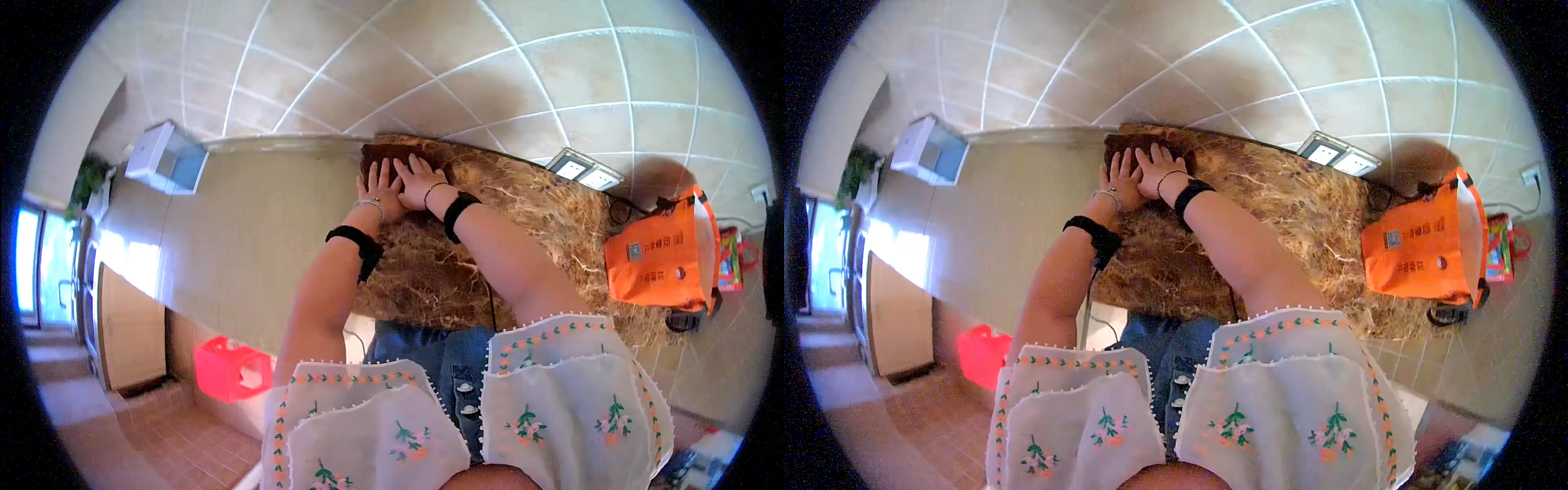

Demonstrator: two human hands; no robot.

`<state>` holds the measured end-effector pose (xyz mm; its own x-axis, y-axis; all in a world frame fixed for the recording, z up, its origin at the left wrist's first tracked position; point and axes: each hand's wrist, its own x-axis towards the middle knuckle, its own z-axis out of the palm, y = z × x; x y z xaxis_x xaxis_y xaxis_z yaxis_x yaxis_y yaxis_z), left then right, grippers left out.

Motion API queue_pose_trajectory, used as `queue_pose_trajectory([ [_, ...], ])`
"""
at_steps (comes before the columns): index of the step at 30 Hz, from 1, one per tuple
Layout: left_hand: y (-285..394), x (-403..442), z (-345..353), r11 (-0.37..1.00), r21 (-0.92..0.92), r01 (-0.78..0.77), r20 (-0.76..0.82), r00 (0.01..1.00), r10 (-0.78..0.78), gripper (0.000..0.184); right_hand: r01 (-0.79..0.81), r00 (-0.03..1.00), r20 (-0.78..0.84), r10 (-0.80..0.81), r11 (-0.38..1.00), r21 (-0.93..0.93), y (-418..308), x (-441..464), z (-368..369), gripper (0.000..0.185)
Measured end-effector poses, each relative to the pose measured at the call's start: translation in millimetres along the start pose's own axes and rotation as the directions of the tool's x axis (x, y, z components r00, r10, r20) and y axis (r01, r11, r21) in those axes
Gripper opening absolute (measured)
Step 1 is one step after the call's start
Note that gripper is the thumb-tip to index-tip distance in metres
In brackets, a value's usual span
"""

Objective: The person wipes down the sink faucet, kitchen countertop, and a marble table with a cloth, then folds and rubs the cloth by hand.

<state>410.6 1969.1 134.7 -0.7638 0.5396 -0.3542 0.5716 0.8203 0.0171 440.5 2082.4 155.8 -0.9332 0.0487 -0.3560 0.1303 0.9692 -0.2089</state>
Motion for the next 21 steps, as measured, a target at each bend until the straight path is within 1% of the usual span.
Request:
queue_pose_trajectory([
  [2, -1.1, 4.6, -8.9, 1.0, -0.031, 0.002, -0.013, 1.0, -0.003, 0.075, -0.014, 1.0, -0.015, 0.014, 1.0, 0.026, 0.7, 9.5, -0.5, 0.072],
  [3, 2.1, 18.5, -16.2, 0.998, 0.014, -0.056, -0.015, 0.998, 0.056, 0.075, -0.068, 0.997, -0.042, 0.071, 0.996, 0.066, 8.6, 13.8, -5.9, 0.072],
  [4, 4.5, 27.9, -13.9, 0.999, 0.014, -0.051, -0.027, 0.998, 0.051, 0.076, -0.07, 0.996, -0.041, 0.074, 0.994, 0.08, 15.3, 13.5, -7.5, 0.073],
  [5, -5.0, 24.9, -8.4, 1.0, -0.009, -0.008, -0.044, 0.999, 0.008, 0.077, -0.038, 0.999, -0.033, 0.04, 0.997, 0.07, 7.2, 15.1, -9.0, 0.074],
  [6, -6.3, 36.5, -2.5, 1.0, 0.023, -0.001, -0.086, 0.996, 0.003, 0.076, -0.03, 0.998, -0.058, 0.037, 0.993, 0.11, 14.1, 24.6, -3.9, 0.073],
  [7, -6.0, 36.4, -4.3, 0.998, 0.048, -0.041, -0.082, 0.996, 0.045, 0.076, -0.048, 0.997, -0.061, 0.054, 0.993, 0.105, 16.6, 27.2, -2.1, 0.072],
  [8, -17.6, 29.9, -4.0, 0.999, 0.044, 0.015, -0.072, 0.997, -0.012, 0.074, -0.052, 0.997, -0.051, 0.058, 0.991, 0.121, 14.1, 19.7, -9.2, 0.071],
  [9, -2.9, 34.9, -6.1, 0.997, 0.08, -0.011, -0.053, 0.998, 0.015, 0.073, -0.041, 0.998, -0.031, 0.047, 0.984, 0.174, 16.4, 11.4, -12.2, 0.065],
  [10, 0.6, 33.6, -4.9, 0.993, 0.106, -0.047, -0.049, 0.997, 0.053, 0.073, -0.027, 0.999, -0.027, 0.033, 0.978, 0.209, 20.3, 6.4, -12.9, 0.064],
  [11, -12.2, 29.0, 1.5, 0.997, 0.076, 0.012, -0.071, 0.997, -0.006, 0.073, -0.028, 0.999, -0.026, 0.034, 0.977, 0.209, 8.6, 10.9, -11.2, 0.064],
  [12, 6.0, 33.8, 2.0, 0.997, 0.077, 0.001, -0.088, 0.996, 0.006, 0.074, -0.048, 0.998, -0.021, 0.054, 0.973, 0.225, 24.4, 0.9, -9.8, 0.064],
  [13, 12.8, 31.5, 3.0, 0.995, 0.097, -0.021, -0.089, 0.996, 0.03, 0.074, -0.025, 1.0, -0.014, 0.028, 0.974, 0.226, 29.0, -3.6, -7.4, 0.063],
  [14, 5.9, 27.6, 6.6, 0.99, 0.143, 0.007, -0.053, 0.999, 0.001, 0.074, -0.007, 1.0, 0.0, 0.007, 0.974, 0.226, 22.6, -0.3, -4.2, 0.063],
  [15, 25.6, 27.7, 8.1, 0.979, 0.204, -0.009, -0.017, 1.0, 0.012, 0.074, -0.029, 1.0, 0.007, 0.028, 0.97, 0.241, 38.5, -16.7, -3.9, 0.064],
  [16, 35.9, 25.0, 9.1, 0.969, 0.247, 0.01, 0.021, 1.0, -0.016, 0.075, -0.025, 1.0, 0.019, 0.021, 0.959, 0.283, 44.9, -28.5, -4.1, 0.065],
  [17, 34.6, 19.9, 10.3, 0.967, 0.255, 0.016, 0.024, 0.999, -0.023, 0.075, -0.018, 1.0, 0.017, 0.013, 0.957, 0.29, 42.7, -33.6, -5.8, 0.065],
  [19, 72.4, 6.6, 11.7, 0.943, 0.333, -0.003, 0.062, 0.998, -0.019, 0.074, -0.015, 0.998, 0.064, -0.001, 0.97, 0.242, 68.9, -62.9, -1.1, 0.062],
  [20, 72.8, 5.6, 12.0, 0.958, 0.286, -0.017, 0.095, 0.995, -0.01, 0.072, -0.022, 0.997, 0.082, 0.003, 0.972, 0.232, 67.6, -63.1, -0.8, 0.062],
  [21, 96.6, -1.6, 17.1, 0.954, 0.297, -0.029, 0.102, 0.995, -0.002, 0.072, -0.031, 0.997, 0.082, 0.011, 0.969, 0.246, 85.7, -79.5, 5.8, 0.062],
])
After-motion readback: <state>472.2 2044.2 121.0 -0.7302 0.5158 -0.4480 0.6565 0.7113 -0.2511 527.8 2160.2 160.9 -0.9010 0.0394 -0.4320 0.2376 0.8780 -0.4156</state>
